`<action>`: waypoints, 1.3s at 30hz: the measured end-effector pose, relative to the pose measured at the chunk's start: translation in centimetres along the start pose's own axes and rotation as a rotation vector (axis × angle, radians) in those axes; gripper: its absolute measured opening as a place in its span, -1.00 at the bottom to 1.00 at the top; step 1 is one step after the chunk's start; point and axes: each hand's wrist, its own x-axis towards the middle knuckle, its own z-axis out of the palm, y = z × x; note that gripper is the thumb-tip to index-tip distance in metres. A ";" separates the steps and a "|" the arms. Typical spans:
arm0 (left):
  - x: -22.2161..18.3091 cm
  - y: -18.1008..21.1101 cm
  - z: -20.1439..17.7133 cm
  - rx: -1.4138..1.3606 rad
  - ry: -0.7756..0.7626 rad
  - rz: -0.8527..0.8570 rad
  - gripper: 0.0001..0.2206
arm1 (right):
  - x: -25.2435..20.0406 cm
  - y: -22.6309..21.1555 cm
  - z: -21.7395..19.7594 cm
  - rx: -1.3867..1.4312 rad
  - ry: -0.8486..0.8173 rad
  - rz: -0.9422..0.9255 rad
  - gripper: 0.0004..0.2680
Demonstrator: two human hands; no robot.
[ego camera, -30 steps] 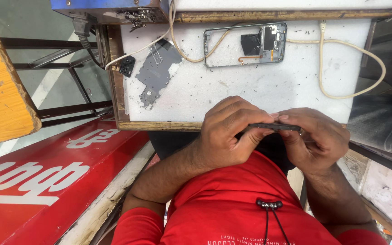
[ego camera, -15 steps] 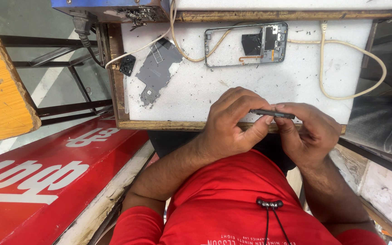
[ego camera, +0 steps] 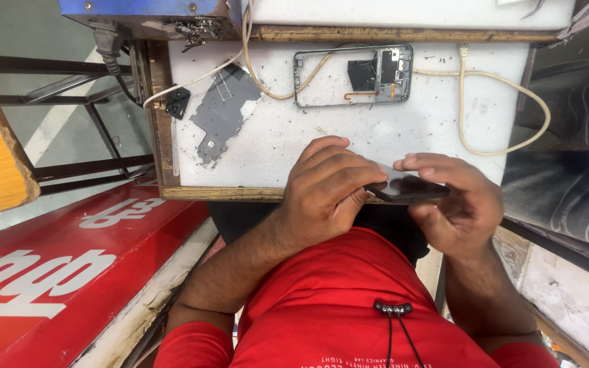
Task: The person handles a smartphone battery and a disassembled phone on a workbench. They remove the battery, place it aside, and then use a cotton swab to clean the internal components of the phone.
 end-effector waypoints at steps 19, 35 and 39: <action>0.4 3.2 -2.6 0.215 -0.196 -0.072 -0.80 | -3.5 3.1 -0.9 0.827 0.235 0.212 -0.89; -0.2 3.0 -3.2 0.525 -0.214 -0.045 -0.85 | -0.6 3.0 -2.1 -0.086 -0.074 0.032 -0.73; -0.1 -0.2 -1.9 0.476 -0.206 -0.051 -0.81 | -0.9 4.1 -2.4 -0.269 -0.134 0.125 -0.89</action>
